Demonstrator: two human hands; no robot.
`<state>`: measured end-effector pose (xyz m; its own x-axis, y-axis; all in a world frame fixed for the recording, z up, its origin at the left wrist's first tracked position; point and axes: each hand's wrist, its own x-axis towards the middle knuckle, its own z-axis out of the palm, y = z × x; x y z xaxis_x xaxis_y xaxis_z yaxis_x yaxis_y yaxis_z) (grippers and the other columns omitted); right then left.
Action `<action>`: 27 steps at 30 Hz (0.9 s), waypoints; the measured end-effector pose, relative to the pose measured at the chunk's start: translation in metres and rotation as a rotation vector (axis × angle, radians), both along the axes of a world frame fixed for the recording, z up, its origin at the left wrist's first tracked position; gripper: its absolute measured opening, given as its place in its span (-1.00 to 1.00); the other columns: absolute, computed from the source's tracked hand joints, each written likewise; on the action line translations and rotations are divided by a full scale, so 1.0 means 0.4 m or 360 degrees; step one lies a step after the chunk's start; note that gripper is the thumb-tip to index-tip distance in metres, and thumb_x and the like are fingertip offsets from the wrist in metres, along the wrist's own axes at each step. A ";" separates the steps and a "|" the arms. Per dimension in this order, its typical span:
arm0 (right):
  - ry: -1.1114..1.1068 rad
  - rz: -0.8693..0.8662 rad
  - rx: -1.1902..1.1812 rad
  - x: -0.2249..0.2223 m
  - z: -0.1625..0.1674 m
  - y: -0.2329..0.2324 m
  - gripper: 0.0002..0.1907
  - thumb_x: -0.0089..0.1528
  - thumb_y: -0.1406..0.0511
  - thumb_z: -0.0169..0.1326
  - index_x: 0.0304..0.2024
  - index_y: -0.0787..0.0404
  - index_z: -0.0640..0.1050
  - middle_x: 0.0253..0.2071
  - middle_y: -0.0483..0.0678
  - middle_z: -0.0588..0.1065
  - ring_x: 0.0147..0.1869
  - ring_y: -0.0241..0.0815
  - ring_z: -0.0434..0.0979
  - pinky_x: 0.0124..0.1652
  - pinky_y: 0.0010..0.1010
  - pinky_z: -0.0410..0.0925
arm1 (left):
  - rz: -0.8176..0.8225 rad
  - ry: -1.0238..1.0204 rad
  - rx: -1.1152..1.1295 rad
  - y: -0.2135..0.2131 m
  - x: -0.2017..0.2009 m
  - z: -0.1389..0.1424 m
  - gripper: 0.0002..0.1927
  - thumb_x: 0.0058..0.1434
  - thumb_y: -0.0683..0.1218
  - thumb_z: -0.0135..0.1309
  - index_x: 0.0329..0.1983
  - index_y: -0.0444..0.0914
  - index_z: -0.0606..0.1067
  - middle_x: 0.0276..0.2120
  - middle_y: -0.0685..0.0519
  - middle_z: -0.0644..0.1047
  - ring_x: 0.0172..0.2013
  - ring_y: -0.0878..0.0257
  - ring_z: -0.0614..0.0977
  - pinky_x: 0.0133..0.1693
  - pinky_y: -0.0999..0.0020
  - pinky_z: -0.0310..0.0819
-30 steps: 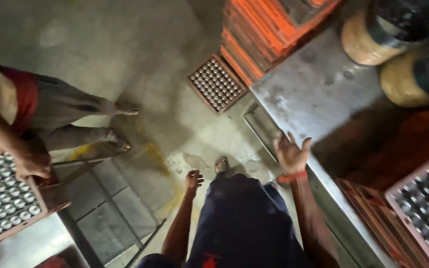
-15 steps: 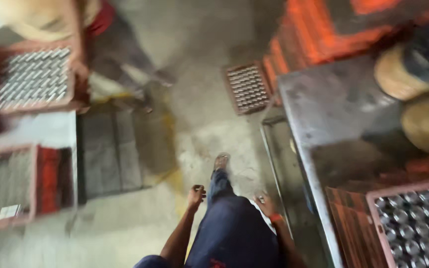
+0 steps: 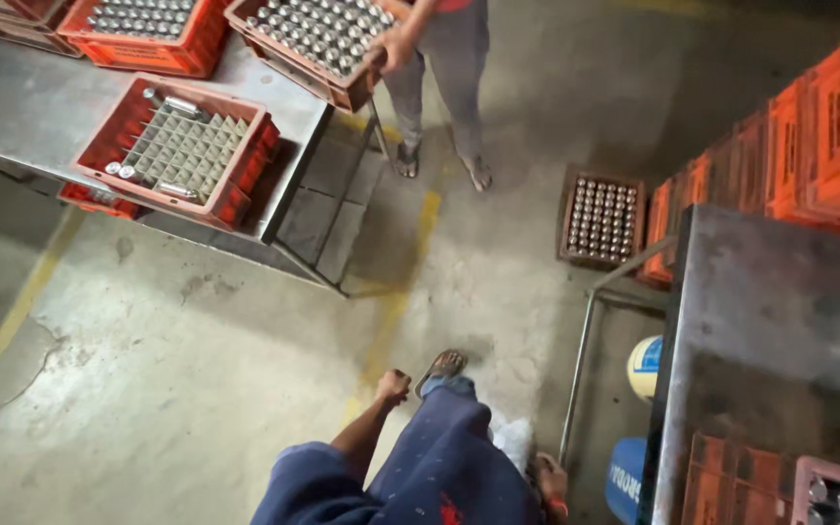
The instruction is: The person repeatedly picks up small metal caps from a crate and places them into a nearby bucket. The person works continuously, handling the caps one at a time or in small groups, and occasionally moves between crates.
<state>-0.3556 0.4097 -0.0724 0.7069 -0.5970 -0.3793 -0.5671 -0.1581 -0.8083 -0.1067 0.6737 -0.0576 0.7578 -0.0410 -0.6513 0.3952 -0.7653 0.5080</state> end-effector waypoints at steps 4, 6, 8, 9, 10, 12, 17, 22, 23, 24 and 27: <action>0.0012 -0.0339 0.0487 0.062 0.010 0.011 -0.76 0.33 0.25 0.16 0.04 0.11 0.64 -0.22 0.01 0.65 -0.23 -0.08 0.63 -0.34 -0.34 0.36 | 0.0157 0.0146 -0.0246 -0.061 0.023 0.040 -0.65 0.20 0.04 0.11 -0.06 -0.26 0.59 -0.42 -0.07 0.67 -0.49 0.17 0.70 -0.37 0.24 0.62; 0.0070 -0.0494 0.0802 0.091 0.004 0.021 -0.76 0.33 0.26 0.15 0.05 0.09 0.62 -0.22 0.01 0.62 -0.27 -0.09 0.60 -0.42 -0.34 0.33 | 0.0069 0.0124 -0.0493 -0.080 0.030 0.048 -0.62 0.21 0.04 0.07 -0.02 -0.28 0.56 -0.38 -0.07 0.66 -0.49 0.18 0.69 -0.36 0.21 0.61; 0.0083 -0.0535 0.0881 0.099 -0.002 0.036 -0.75 0.30 0.27 0.15 0.04 0.07 0.60 -0.21 -0.02 0.63 -0.29 -0.14 0.62 -0.42 -0.37 0.37 | 0.0026 0.0105 -0.0417 -0.080 0.027 0.041 -0.61 0.21 0.04 0.07 0.00 -0.29 0.56 -0.37 -0.07 0.68 -0.49 0.19 0.70 -0.34 0.25 0.62; 0.0146 -0.0557 0.0902 0.103 -0.006 0.042 -0.75 0.31 0.26 0.14 0.04 0.08 0.60 -0.21 0.01 0.62 -0.28 -0.10 0.64 -0.42 -0.32 0.39 | -0.0004 0.0091 -0.0375 -0.070 0.032 0.034 -0.60 0.20 0.03 0.08 0.01 -0.29 0.56 -0.37 -0.07 0.68 -0.49 0.19 0.70 -0.33 0.27 0.62; 0.0205 -0.0589 0.0924 0.101 -0.008 0.045 -0.75 0.32 0.25 0.13 0.05 0.08 0.59 -0.20 0.04 0.62 -0.28 -0.06 0.65 -0.43 -0.27 0.41 | -0.0050 0.0071 -0.0326 -0.054 0.038 0.025 -0.61 0.22 0.04 0.08 -0.01 -0.30 0.58 -0.38 -0.09 0.69 -0.48 0.21 0.70 -0.32 0.28 0.60; 0.0270 -0.0616 0.0945 0.091 -0.010 0.049 -0.74 0.32 0.26 0.11 0.06 0.10 0.58 -0.18 0.07 0.63 -0.26 -0.03 0.68 -0.40 -0.24 0.45 | -0.0156 0.0056 -0.0241 -0.016 0.028 0.006 -0.62 0.26 0.04 0.08 -0.05 -0.33 0.62 -0.39 -0.13 0.69 -0.48 0.24 0.68 -0.31 0.29 0.57; 0.0124 -0.0598 0.0963 0.043 -0.011 0.034 -0.70 0.30 0.21 0.13 0.08 0.09 0.59 -0.15 0.08 0.66 -0.25 -0.05 0.65 -0.34 -0.24 0.42 | -0.0155 0.0261 -0.0136 0.072 -0.001 -0.028 -0.71 0.28 0.02 0.03 -0.19 -0.30 0.57 -0.50 -0.06 0.63 -0.54 0.17 0.68 -0.49 0.23 0.58; 0.0167 -0.0672 0.0767 -0.009 -0.018 0.014 -0.67 0.32 0.15 0.14 0.10 0.06 0.60 -0.13 0.06 0.68 -0.19 -0.09 0.67 -0.30 -0.29 0.41 | -0.0226 0.0383 -0.0057 0.061 -0.042 -0.047 -0.68 0.25 0.04 0.08 -0.16 -0.31 0.58 -0.50 -0.04 0.63 -0.55 0.15 0.68 -0.53 0.24 0.55; 0.0135 -0.0707 0.0732 -0.017 -0.019 0.012 -0.67 0.32 0.14 0.15 0.10 0.07 0.61 -0.14 0.08 0.68 -0.19 -0.08 0.67 -0.30 -0.30 0.42 | -0.0241 0.0326 -0.0056 0.047 -0.040 -0.047 -0.68 0.23 0.04 0.09 -0.13 -0.29 0.59 -0.47 -0.06 0.66 -0.52 0.14 0.70 -0.48 0.21 0.59; -0.0014 -0.0581 0.0390 -0.031 -0.018 0.010 -0.69 0.31 0.14 0.17 0.07 0.06 0.63 -0.14 0.04 0.69 -0.16 -0.13 0.68 -0.25 -0.33 0.44 | -0.0260 0.0275 -0.0055 0.032 -0.045 -0.046 -0.67 0.21 0.04 0.10 -0.10 -0.26 0.60 -0.43 -0.08 0.68 -0.48 0.13 0.71 -0.42 0.19 0.63; -0.0190 -0.0405 -0.0253 -0.059 -0.008 0.008 -0.73 0.27 0.18 0.23 0.00 0.06 0.68 -0.15 -0.03 0.72 -0.13 -0.22 0.70 -0.18 -0.40 0.48 | -0.0619 -0.0250 0.0030 -0.022 -0.036 -0.034 -0.63 0.17 0.12 0.20 -0.10 -0.21 0.67 -0.26 -0.20 0.65 -0.22 -0.04 0.65 -0.11 0.09 0.54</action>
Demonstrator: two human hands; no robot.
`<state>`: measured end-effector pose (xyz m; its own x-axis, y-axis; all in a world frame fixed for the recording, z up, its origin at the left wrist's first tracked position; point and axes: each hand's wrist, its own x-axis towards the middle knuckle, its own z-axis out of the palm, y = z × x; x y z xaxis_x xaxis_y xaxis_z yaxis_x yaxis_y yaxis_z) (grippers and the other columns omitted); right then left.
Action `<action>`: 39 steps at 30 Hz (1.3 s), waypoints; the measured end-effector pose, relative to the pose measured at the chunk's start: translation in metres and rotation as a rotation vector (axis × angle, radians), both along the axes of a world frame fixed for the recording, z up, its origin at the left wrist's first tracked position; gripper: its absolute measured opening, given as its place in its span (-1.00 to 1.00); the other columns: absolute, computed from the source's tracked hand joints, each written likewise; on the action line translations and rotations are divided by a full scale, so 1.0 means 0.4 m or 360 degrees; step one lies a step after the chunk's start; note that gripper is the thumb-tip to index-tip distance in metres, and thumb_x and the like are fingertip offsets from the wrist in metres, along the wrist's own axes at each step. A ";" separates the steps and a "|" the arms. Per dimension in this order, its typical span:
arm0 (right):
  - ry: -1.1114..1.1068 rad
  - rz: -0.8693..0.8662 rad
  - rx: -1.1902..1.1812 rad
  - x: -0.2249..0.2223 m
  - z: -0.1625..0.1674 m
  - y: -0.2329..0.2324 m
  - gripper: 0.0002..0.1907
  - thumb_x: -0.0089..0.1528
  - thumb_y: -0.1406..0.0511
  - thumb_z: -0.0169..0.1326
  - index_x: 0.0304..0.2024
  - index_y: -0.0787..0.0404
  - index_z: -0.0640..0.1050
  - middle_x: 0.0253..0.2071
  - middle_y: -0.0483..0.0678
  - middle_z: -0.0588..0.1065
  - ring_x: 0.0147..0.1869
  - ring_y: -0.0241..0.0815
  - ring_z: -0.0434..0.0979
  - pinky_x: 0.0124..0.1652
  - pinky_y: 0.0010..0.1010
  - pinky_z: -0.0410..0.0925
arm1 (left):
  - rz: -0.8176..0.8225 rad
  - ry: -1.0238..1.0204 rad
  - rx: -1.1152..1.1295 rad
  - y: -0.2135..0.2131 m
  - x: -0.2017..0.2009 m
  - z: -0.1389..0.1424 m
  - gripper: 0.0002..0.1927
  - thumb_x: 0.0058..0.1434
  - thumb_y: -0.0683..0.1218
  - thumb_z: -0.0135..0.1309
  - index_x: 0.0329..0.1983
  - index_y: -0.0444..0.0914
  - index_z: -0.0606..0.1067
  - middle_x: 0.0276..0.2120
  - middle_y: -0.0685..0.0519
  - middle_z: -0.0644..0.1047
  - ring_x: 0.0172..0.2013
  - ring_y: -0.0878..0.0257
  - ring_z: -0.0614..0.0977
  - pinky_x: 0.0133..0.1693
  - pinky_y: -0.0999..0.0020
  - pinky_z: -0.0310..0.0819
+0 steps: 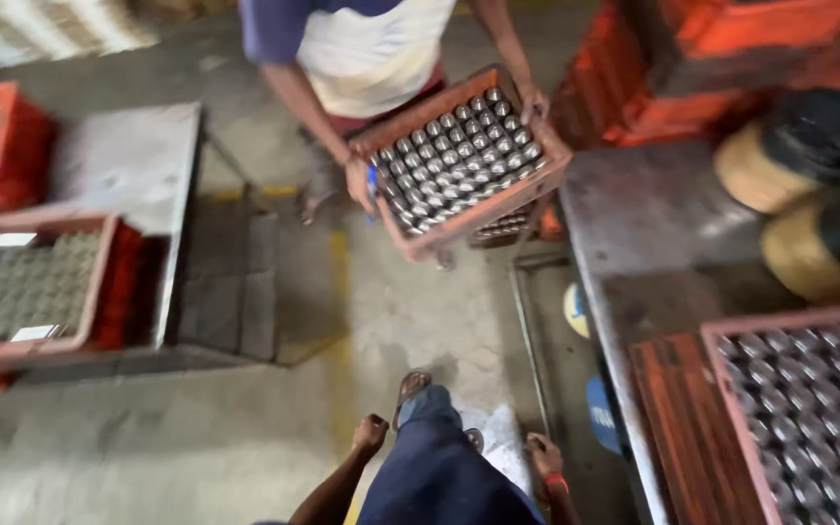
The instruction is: The person repeatedly picks up small metal caps from a crate and places them into a nearby bucket. The person works continuously, handling the caps one at a time or in small groups, and occasionally moves between crates.
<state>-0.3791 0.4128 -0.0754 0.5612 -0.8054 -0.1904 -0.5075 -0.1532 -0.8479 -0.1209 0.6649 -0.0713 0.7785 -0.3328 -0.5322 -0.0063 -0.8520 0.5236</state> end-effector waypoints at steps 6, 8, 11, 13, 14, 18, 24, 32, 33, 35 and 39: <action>0.0044 -0.0506 0.0892 -0.004 0.075 0.028 -0.74 0.27 0.27 0.12 0.01 0.05 0.61 -0.22 0.01 0.68 -0.26 -0.13 0.72 -0.42 -0.33 0.40 | -0.0111 0.0433 -0.0120 -0.097 0.022 0.068 -0.55 0.20 0.17 0.06 -0.04 -0.24 0.57 -0.27 -0.22 0.72 -0.22 -0.03 0.78 -0.11 0.12 0.63; 0.0049 -0.0510 0.0886 0.002 0.101 0.030 -0.75 0.25 0.28 0.13 0.00 0.04 0.61 -0.23 -0.02 0.69 -0.26 -0.14 0.73 -0.41 -0.37 0.43 | -0.0149 0.0317 -0.0195 -0.118 0.025 0.072 -0.55 0.17 0.16 0.12 -0.07 -0.25 0.60 -0.26 -0.21 0.71 -0.25 0.04 0.74 -0.14 0.17 0.60; 0.0089 -0.0534 0.0881 0.006 0.116 0.033 -0.77 0.27 0.22 0.10 -0.02 0.01 0.61 -0.23 -0.06 0.69 -0.27 -0.16 0.72 -0.43 -0.38 0.43 | -0.0188 0.0262 -0.0344 -0.124 0.028 0.055 -0.58 0.17 0.14 0.13 -0.11 -0.27 0.63 -0.33 -0.20 0.72 -0.37 0.12 0.73 -0.25 0.21 0.60; 0.0097 -0.0588 0.0904 0.007 0.110 0.032 -0.77 0.27 0.22 0.14 -0.02 0.04 0.62 -0.25 -0.04 0.69 -0.29 -0.16 0.73 -0.45 -0.38 0.41 | -0.0154 0.0313 -0.0396 -0.116 0.031 0.042 -0.59 0.18 0.12 0.12 -0.11 -0.28 0.61 -0.38 -0.17 0.71 -0.44 0.15 0.72 -0.35 0.21 0.60; 0.0103 -0.0615 0.0916 0.006 0.104 0.032 -0.77 0.27 0.22 0.16 -0.03 0.06 0.62 -0.25 -0.03 0.70 -0.29 -0.17 0.73 -0.45 -0.37 0.40 | -0.0112 0.0367 -0.0397 -0.111 0.032 0.041 -0.59 0.18 0.11 0.13 -0.10 -0.29 0.58 -0.39 -0.14 0.70 -0.47 0.15 0.71 -0.41 0.20 0.60; 0.0135 -0.0629 0.0869 -0.002 0.078 0.029 -0.77 0.27 0.22 0.14 -0.03 0.05 0.63 -0.27 -0.01 0.70 -0.32 -0.14 0.73 -0.49 -0.36 0.38 | 0.0051 0.0503 -0.0211 -0.094 0.030 0.042 -0.62 0.18 0.07 0.14 -0.07 -0.27 0.56 -0.45 -0.02 0.64 -0.52 0.18 0.66 -0.54 0.26 0.52; 0.0145 -0.0573 0.0840 -0.017 0.064 0.015 -0.77 0.28 0.21 0.13 -0.03 0.05 0.64 -0.27 -0.01 0.70 -0.34 -0.15 0.73 -0.53 -0.36 0.40 | 0.0118 0.0530 -0.0171 -0.086 0.014 0.087 -0.65 0.20 0.06 0.15 -0.08 -0.27 0.56 -0.45 -0.03 0.64 -0.55 0.21 0.65 -0.55 0.29 0.51; 0.0043 -0.0646 0.0859 -0.037 0.058 -0.011 -0.77 0.27 0.28 0.13 -0.03 0.08 0.64 -0.30 0.05 0.69 -0.39 -0.12 0.70 -0.56 -0.34 0.32 | -0.0308 0.0124 0.0030 -0.142 -0.027 0.004 -0.62 0.18 0.14 0.19 -0.09 -0.20 0.61 -0.30 -0.19 0.65 -0.28 -0.08 0.67 -0.25 0.05 0.58; 0.0057 -0.0651 0.0883 -0.039 0.060 -0.015 -0.77 0.26 0.29 0.12 -0.03 0.07 0.63 -0.29 0.02 0.69 -0.38 -0.14 0.71 -0.55 -0.36 0.33 | -0.0482 -0.0079 0.0076 -0.149 -0.037 -0.007 -0.61 0.17 0.17 0.20 -0.10 -0.18 0.63 -0.25 -0.23 0.64 -0.18 -0.16 0.67 -0.15 0.01 0.58; 0.0075 -0.0671 0.0925 -0.041 0.066 -0.027 -0.75 0.25 0.31 0.12 -0.01 0.05 0.62 -0.29 -0.02 0.69 -0.36 -0.16 0.71 -0.53 -0.38 0.35 | -0.0487 0.0013 0.0053 -0.175 -0.052 -0.012 -0.62 0.20 0.17 0.12 -0.09 -0.14 0.65 -0.18 -0.22 0.65 -0.08 -0.18 0.66 -0.01 -0.01 0.54; 0.0108 -0.0691 0.0945 -0.043 0.080 -0.051 -0.77 0.29 0.25 0.12 -0.01 0.07 0.61 -0.28 -0.02 0.69 -0.35 -0.17 0.70 -0.49 -0.40 0.38 | -0.0430 0.0074 -0.0003 -0.223 -0.053 0.000 -0.59 0.19 0.18 0.07 -0.04 -0.12 0.61 -0.15 -0.20 0.67 -0.05 -0.16 0.69 0.02 0.02 0.56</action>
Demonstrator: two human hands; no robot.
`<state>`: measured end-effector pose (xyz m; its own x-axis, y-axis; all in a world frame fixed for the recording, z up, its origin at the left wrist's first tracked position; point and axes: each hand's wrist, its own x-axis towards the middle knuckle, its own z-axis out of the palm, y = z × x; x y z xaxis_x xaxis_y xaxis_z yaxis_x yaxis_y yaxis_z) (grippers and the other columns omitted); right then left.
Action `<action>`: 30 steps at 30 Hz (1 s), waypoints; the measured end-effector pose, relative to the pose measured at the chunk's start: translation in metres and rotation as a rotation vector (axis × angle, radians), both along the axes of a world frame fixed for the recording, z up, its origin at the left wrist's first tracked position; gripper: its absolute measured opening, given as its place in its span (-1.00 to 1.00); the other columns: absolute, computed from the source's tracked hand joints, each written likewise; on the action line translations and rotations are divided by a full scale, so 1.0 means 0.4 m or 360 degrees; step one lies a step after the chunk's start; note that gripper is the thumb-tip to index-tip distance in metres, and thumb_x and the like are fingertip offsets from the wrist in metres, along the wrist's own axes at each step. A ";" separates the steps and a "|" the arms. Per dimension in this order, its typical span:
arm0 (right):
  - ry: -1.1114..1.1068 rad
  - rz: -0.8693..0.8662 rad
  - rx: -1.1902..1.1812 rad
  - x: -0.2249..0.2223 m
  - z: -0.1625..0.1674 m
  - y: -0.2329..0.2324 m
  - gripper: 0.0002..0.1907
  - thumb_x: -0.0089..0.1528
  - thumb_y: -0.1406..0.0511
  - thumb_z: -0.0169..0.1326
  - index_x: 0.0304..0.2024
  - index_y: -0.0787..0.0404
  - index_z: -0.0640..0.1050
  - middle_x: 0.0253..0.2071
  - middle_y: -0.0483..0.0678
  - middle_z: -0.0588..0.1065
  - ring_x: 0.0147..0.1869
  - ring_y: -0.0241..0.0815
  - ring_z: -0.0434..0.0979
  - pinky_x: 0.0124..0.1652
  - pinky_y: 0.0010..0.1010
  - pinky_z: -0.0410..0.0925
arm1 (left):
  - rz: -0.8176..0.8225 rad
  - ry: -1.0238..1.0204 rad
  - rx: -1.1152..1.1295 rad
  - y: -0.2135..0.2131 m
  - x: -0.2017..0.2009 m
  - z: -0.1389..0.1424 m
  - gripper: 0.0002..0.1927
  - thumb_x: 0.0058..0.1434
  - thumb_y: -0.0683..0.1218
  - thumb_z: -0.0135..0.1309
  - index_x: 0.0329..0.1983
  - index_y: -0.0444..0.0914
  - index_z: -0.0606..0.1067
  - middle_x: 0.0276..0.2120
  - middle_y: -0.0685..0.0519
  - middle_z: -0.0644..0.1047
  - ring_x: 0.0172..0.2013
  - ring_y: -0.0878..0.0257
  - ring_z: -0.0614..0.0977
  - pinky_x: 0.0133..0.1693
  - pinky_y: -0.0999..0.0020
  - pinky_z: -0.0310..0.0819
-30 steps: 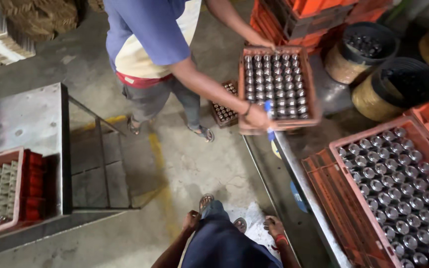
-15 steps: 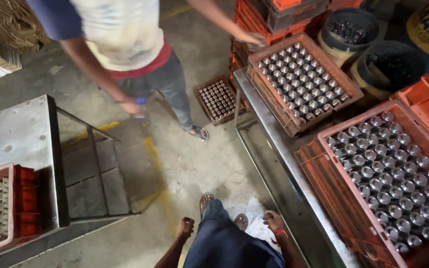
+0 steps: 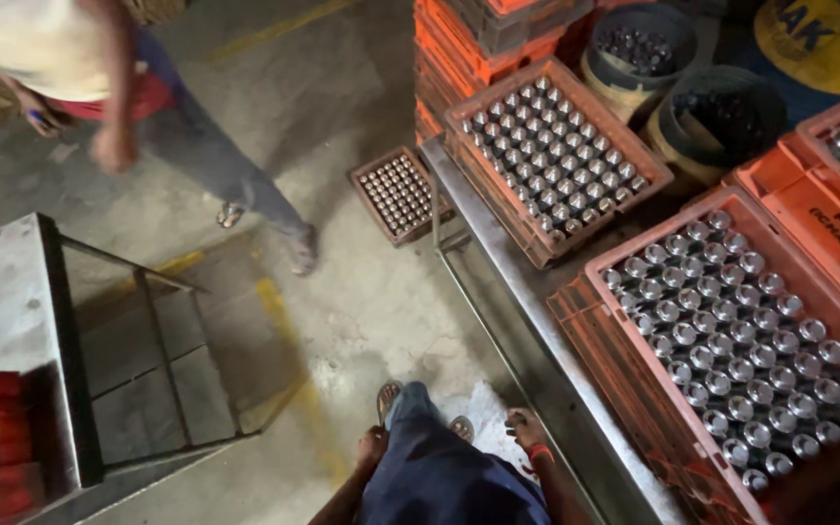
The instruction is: The person repeatedly picks up small metal caps from a crate and places them into a nearby bucket. The person works continuously, handling the caps one at a time or in small groups, and occasionally moves between crates.
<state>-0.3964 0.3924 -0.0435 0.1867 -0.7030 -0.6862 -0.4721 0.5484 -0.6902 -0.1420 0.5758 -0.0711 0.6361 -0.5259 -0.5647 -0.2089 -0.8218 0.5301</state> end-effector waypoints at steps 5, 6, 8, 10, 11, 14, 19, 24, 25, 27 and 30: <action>0.0001 -0.0056 0.0083 0.009 -0.005 -0.032 -0.72 0.25 0.29 0.11 0.02 0.10 0.61 -0.26 -0.02 0.70 -0.32 -0.19 0.73 -0.48 -0.43 0.41 | -0.0047 0.0085 0.0065 -0.051 0.028 0.049 -0.57 0.21 0.22 0.06 -0.08 -0.15 0.64 -0.19 -0.22 0.68 -0.06 -0.17 0.69 0.01 0.02 0.58; -0.0011 -0.0092 0.0068 0.012 -0.008 -0.039 -0.72 0.25 0.28 0.12 0.02 0.11 0.61 -0.27 -0.01 0.69 -0.33 -0.18 0.72 -0.48 -0.42 0.40 | -0.0018 0.0115 0.0050 -0.064 0.032 0.054 -0.57 0.21 0.21 0.06 -0.08 -0.16 0.64 -0.21 -0.22 0.69 -0.07 -0.16 0.71 0.01 0.03 0.59; -0.0034 -0.0160 0.0041 0.023 -0.016 -0.054 -0.73 0.27 0.25 0.14 0.02 0.13 0.61 -0.29 -0.01 0.68 -0.35 -0.15 0.70 -0.50 -0.39 0.38 | -0.0004 0.0108 0.0064 -0.094 0.045 0.056 -0.58 0.21 0.20 0.06 -0.07 -0.15 0.64 -0.21 -0.23 0.68 -0.07 -0.17 0.70 0.01 0.03 0.58; -0.0020 -0.0162 0.0086 0.040 -0.023 -0.075 -0.71 0.26 0.24 0.14 0.04 0.13 0.60 -0.27 0.02 0.68 -0.37 -0.13 0.67 -0.53 -0.38 0.31 | -0.0001 0.0113 0.0078 -0.128 0.064 0.052 -0.58 0.21 0.20 0.06 -0.06 -0.14 0.64 -0.21 -0.22 0.68 -0.06 -0.18 0.69 0.02 0.02 0.57; -0.0011 -0.0163 0.0110 0.051 -0.026 -0.086 -0.69 0.26 0.24 0.14 0.05 0.14 0.59 -0.26 0.04 0.68 -0.38 -0.12 0.66 -0.54 -0.37 0.28 | -0.0008 0.0125 0.0088 -0.146 0.077 0.048 -0.58 0.21 0.20 0.06 -0.06 -0.14 0.64 -0.21 -0.21 0.68 -0.07 -0.17 0.69 0.02 0.02 0.57; -0.0106 0.0108 0.0285 0.099 -0.031 -0.130 -0.64 0.27 0.14 0.09 0.12 -0.02 0.56 -0.16 -0.04 0.67 -0.35 -0.21 0.63 -0.50 -0.41 0.33 | 0.0001 0.0135 0.0088 -0.206 0.122 0.031 -0.58 0.19 0.20 0.06 -0.07 -0.13 0.65 -0.22 -0.20 0.69 -0.07 -0.16 0.69 0.03 0.02 0.56; -0.0258 0.0437 0.0480 0.247 -0.021 -0.227 -0.59 0.31 0.10 0.11 0.20 -0.06 0.49 -0.12 -0.08 0.60 -0.29 -0.26 0.56 -0.39 -0.41 0.33 | -0.0099 0.0027 0.0159 -0.338 0.251 0.004 -0.61 0.22 0.18 0.05 -0.09 -0.12 0.66 -0.17 -0.22 0.67 -0.05 -0.20 0.67 0.02 0.01 0.55; -0.0387 0.0608 -0.0099 0.410 0.021 -0.357 -0.60 0.37 0.14 0.11 0.22 0.09 0.50 -0.21 -0.05 0.57 -0.22 -0.29 0.54 -0.17 -0.40 0.46 | -0.0193 0.0068 0.0214 -0.505 0.448 0.037 -0.62 0.19 0.16 0.09 -0.08 -0.14 0.63 -0.16 -0.25 0.67 -0.05 -0.17 0.69 -0.01 0.06 0.58; -0.0390 0.0548 -0.0162 0.442 0.033 -0.394 -0.59 0.36 0.15 0.11 0.22 0.11 0.49 -0.18 -0.08 0.58 -0.19 -0.31 0.52 -0.15 -0.42 0.45 | -0.0222 -0.0021 0.0169 -0.566 0.494 0.047 -0.64 0.22 0.14 0.07 -0.09 -0.15 0.63 -0.15 -0.24 0.66 -0.04 -0.18 0.68 -0.01 0.03 0.56; -0.0537 0.0373 -0.0275 0.487 0.056 -0.454 -0.59 0.35 0.18 0.10 0.22 0.17 0.49 -0.12 -0.11 0.58 -0.11 -0.33 0.52 -0.07 -0.43 0.44 | -0.0287 -0.0182 0.0095 -0.676 0.557 0.074 -0.66 0.26 0.12 0.02 -0.10 -0.16 0.62 -0.14 -0.20 0.65 -0.04 -0.21 0.64 -0.03 -0.02 0.52; -0.0796 0.0102 -0.0537 0.534 0.098 -0.560 -0.59 0.36 0.21 0.09 0.20 0.26 0.50 -0.06 -0.09 0.57 0.01 -0.31 0.53 0.03 -0.43 0.43 | -0.0442 -0.0665 -0.1037 -0.879 0.619 0.119 -0.73 0.35 -0.02 0.05 -0.05 -0.31 0.54 -0.21 -0.25 0.62 -0.18 -0.23 0.62 -0.15 -0.03 0.50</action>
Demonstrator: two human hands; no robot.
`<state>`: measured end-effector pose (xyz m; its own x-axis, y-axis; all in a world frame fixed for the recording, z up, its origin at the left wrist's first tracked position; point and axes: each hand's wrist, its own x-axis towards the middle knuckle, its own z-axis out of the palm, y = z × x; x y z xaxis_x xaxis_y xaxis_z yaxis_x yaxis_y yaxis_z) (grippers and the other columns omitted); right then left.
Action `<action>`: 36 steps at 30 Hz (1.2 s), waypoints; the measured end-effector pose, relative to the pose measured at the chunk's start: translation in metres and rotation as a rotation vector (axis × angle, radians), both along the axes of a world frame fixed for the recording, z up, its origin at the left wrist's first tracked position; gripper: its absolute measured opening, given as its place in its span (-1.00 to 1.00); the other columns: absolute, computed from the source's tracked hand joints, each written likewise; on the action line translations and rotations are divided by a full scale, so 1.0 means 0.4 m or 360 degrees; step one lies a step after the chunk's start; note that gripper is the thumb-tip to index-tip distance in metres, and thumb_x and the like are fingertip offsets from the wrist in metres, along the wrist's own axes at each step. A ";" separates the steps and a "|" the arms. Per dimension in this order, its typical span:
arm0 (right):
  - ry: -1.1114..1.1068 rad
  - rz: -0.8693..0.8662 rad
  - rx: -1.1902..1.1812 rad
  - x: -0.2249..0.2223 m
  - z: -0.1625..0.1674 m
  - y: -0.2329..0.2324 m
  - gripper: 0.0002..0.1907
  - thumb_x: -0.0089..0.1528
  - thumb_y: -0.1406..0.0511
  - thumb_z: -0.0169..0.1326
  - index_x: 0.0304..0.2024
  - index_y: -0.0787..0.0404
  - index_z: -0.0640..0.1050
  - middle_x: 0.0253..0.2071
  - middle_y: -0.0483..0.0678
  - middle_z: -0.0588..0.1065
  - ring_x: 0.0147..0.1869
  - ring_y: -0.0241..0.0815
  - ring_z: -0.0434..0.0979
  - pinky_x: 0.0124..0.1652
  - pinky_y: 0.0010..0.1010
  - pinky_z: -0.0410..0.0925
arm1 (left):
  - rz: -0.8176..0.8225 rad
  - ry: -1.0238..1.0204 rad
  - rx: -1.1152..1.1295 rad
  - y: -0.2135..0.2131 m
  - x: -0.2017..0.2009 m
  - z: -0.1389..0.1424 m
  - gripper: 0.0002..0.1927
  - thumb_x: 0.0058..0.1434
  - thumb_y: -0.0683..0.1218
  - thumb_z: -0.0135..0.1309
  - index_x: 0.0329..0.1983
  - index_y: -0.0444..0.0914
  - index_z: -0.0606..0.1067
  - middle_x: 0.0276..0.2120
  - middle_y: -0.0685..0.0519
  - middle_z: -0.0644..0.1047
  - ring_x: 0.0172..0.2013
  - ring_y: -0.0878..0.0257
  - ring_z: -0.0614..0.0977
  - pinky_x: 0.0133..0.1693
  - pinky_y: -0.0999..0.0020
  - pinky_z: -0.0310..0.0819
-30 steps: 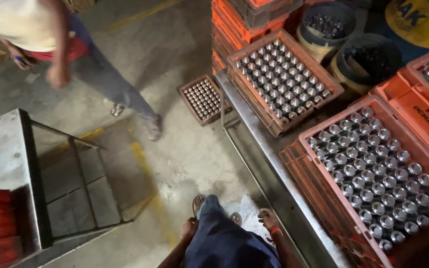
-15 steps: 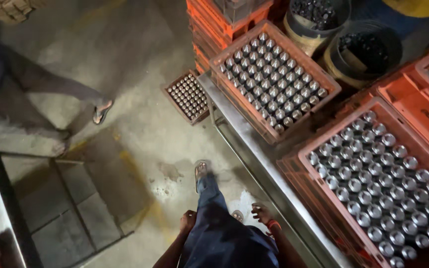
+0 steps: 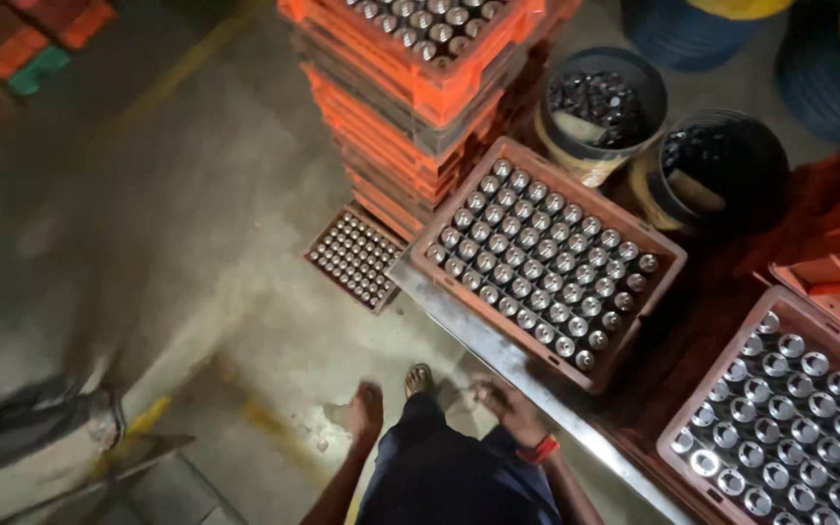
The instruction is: The person repeatedly picks up small metal caps from a crate and places them into a nearby bucket. The person works continuously, handling the caps one at a time or in small groups, and occasionally moves between crates.
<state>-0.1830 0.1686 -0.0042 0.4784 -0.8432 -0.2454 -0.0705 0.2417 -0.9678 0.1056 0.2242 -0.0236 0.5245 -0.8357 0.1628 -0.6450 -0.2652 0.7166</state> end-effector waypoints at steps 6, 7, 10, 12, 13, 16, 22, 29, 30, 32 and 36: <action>0.0468 -0.0619 -0.0467 -0.105 0.189 -0.287 -0.64 0.38 0.20 0.05 0.11 0.33 0.52 -0.08 -0.10 0.56 0.02 -0.33 0.49 0.04 -0.42 0.37 | -0.0396 0.0166 -0.0322 -0.447 -0.023 0.114 -0.82 0.34 -0.12 0.08 -0.06 -0.30 0.49 -0.16 -0.21 0.55 -0.11 -0.17 0.59 -0.08 -0.02 0.47; 0.0539 -0.0761 -0.0442 -0.134 0.214 -0.335 -0.64 0.39 0.20 0.04 0.11 0.32 0.54 -0.12 -0.11 0.56 -0.02 -0.33 0.47 -0.01 -0.43 0.36 | -0.0480 0.0129 -0.0287 -0.512 -0.041 0.127 -0.78 0.34 -0.10 0.10 -0.03 -0.31 0.49 -0.14 -0.23 0.53 -0.09 -0.20 0.57 -0.09 -0.05 0.44; 0.0372 -0.1229 -0.0606 -0.229 0.257 -0.543 -0.69 0.47 0.24 0.04 0.10 0.38 0.54 -0.06 -0.11 0.46 0.01 -0.32 0.37 0.00 -0.46 0.29 | -0.0485 -0.0169 -0.0047 -0.718 -0.095 0.147 -0.64 0.36 0.05 0.11 0.04 -0.29 0.42 -0.12 -0.26 0.51 -0.07 -0.24 0.56 -0.07 -0.12 0.44; 0.0515 -0.1507 -0.0731 -0.323 0.275 -0.669 -0.69 0.50 0.22 -0.04 0.10 0.35 0.51 -0.11 -0.08 0.52 -0.07 -0.30 0.42 -0.03 -0.44 0.36 | -0.0465 -0.0309 0.0016 -0.787 -0.128 0.153 -0.56 0.38 0.13 0.10 0.06 -0.30 0.37 -0.04 -0.30 0.52 -0.03 -0.28 0.55 -0.05 -0.13 0.47; 0.0559 -0.1560 -0.0920 -0.367 0.283 -0.740 -0.68 0.51 0.20 -0.04 0.11 0.35 0.51 -0.05 -0.02 0.53 0.00 -0.24 0.46 0.04 -0.39 0.37 | -0.0466 -0.0300 0.0146 -0.805 -0.139 0.149 -0.52 0.37 0.17 0.08 0.09 -0.28 0.38 -0.04 -0.29 0.52 -0.04 -0.27 0.56 -0.06 -0.15 0.47; 0.1035 -0.1733 -0.1062 -0.491 0.303 -0.919 -0.57 0.49 0.11 -0.01 0.17 0.33 0.50 0.06 0.17 0.55 0.12 0.03 0.54 0.12 -0.19 0.37 | -0.0514 -0.0303 0.0355 -0.823 -0.143 0.138 -0.41 0.32 0.27 0.02 0.18 -0.24 0.38 -0.04 -0.29 0.53 -0.05 -0.27 0.56 -0.09 -0.18 0.49; 0.1925 -0.1630 -0.0420 -0.580 0.266 -1.112 -0.40 0.46 -0.11 -0.15 0.31 0.14 0.43 0.27 0.26 0.43 0.31 0.29 0.41 0.25 0.11 0.29 | -0.0526 -0.0415 0.0414 -0.808 -0.135 0.138 -0.29 0.31 0.36 -0.07 0.27 -0.24 0.36 0.02 -0.29 0.54 -0.03 -0.28 0.56 -0.09 -0.19 0.50; 0.2382 -0.1405 -0.0368 -0.557 0.227 -1.166 -0.31 0.38 -0.19 -0.13 0.33 0.12 0.35 0.27 0.38 0.25 0.26 0.51 0.24 0.04 0.53 0.17 | -0.0557 -0.0375 0.0483 -0.803 -0.132 0.156 -0.20 0.29 0.36 -0.02 0.33 -0.33 0.33 -0.01 -0.34 0.53 0.01 -0.32 0.53 -0.02 -0.21 0.43; 0.2393 -0.1308 -0.0351 -0.559 0.227 -1.158 -0.32 0.39 -0.17 -0.12 0.33 0.14 0.35 0.27 0.37 0.27 0.27 0.50 0.25 0.05 0.51 0.19 | -0.0575 -0.0367 0.0442 -0.801 -0.133 0.160 -0.20 0.30 0.35 -0.02 0.33 -0.35 0.32 0.00 -0.34 0.53 0.01 -0.33 0.52 0.00 -0.20 0.42; 0.2365 -0.1224 -0.0365 -0.563 0.224 -1.144 -0.33 0.40 -0.14 -0.10 0.34 0.17 0.35 0.27 0.34 0.29 0.30 0.48 0.26 0.07 0.47 0.23 | -0.0571 -0.0331 0.0462 -0.801 -0.134 0.167 -0.22 0.29 0.33 -0.02 0.33 -0.34 0.33 0.01 -0.34 0.52 0.02 -0.32 0.51 0.00 -0.19 0.41; 0.2301 -0.1254 -0.0625 -0.566 0.207 -1.131 -0.37 0.41 -0.09 -0.03 0.30 0.22 0.36 0.22 0.36 0.31 0.23 0.50 0.31 -0.03 0.38 0.31 | -0.0549 -0.0285 0.0502 -0.801 -0.137 0.178 -0.26 0.29 0.31 -0.01 0.30 -0.33 0.34 -0.03 -0.32 0.54 0.03 -0.30 0.52 0.01 -0.17 0.42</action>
<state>-0.4095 -0.2838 0.0784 -0.4692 -0.8618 0.1929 -0.8754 0.4252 -0.2299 0.0508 -0.0963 0.0475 0.1955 -0.9786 -0.0635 -0.8391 -0.2004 0.5057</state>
